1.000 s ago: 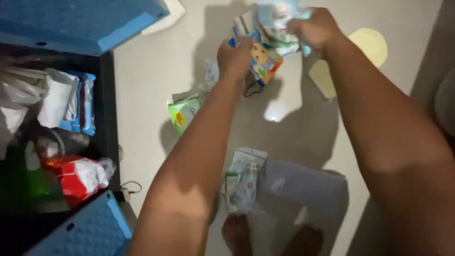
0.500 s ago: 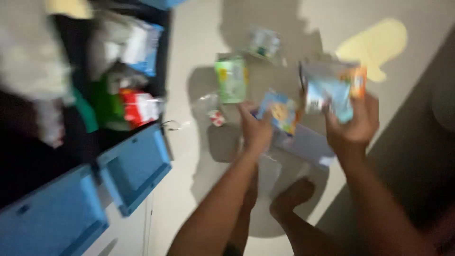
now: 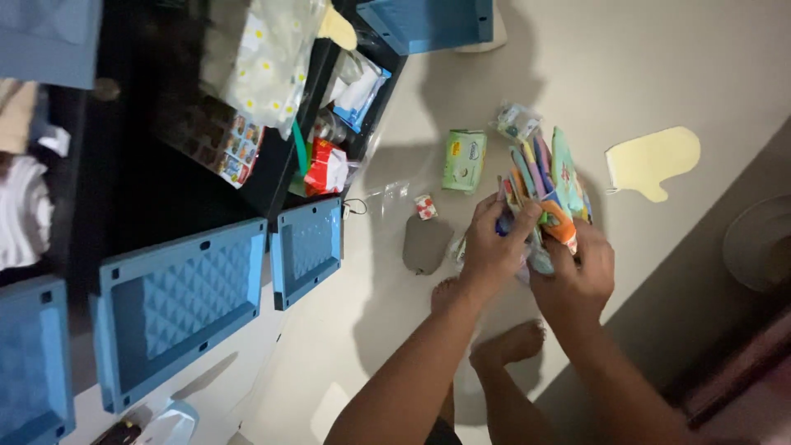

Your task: The recorder is sorting and organizing baby clothes, socks, and accessories from a cabinet onto a bed.

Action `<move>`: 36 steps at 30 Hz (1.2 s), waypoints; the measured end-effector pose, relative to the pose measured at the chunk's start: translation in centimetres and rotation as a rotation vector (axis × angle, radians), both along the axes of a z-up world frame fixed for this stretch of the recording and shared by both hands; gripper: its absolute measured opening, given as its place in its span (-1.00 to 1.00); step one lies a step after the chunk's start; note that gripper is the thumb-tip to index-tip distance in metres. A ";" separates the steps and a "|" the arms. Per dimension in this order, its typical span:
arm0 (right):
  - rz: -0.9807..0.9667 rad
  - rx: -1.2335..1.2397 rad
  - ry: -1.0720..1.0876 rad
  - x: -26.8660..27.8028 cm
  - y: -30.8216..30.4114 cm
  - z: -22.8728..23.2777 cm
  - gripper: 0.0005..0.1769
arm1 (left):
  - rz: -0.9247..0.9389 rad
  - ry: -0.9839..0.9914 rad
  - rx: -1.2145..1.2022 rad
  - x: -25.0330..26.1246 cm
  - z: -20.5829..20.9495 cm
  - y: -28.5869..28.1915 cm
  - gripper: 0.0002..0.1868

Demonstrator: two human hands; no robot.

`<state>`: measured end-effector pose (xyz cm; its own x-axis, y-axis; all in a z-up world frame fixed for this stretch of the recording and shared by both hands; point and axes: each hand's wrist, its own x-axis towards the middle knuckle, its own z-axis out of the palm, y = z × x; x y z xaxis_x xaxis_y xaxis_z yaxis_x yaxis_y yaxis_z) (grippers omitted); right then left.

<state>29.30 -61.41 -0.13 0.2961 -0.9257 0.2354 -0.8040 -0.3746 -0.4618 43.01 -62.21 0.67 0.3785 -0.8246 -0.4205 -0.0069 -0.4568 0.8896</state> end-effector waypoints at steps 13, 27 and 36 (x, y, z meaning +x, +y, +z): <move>0.139 -0.061 -0.215 0.0 0.8 7.5 -0.49 | 0.038 0.363 0.232 3.7 3.9 3.2 -0.40; -0.255 0.207 -0.387 -9.3 8.3 8.0 -0.49 | -0.193 0.963 0.261 -3.8 -4.2 7.8 -0.40; -0.987 0.532 -1.211 -21.9 18.8 6.3 -0.62 | -0.749 0.912 0.389 -15.2 -2.4 7.0 -0.48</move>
<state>7.41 -42.64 6.12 -0.5271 -0.6806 -0.5089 0.2802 0.4262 -0.8601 27.80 -55.17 -1.72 -0.6900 -0.4731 -0.5477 0.1700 -0.8415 0.5128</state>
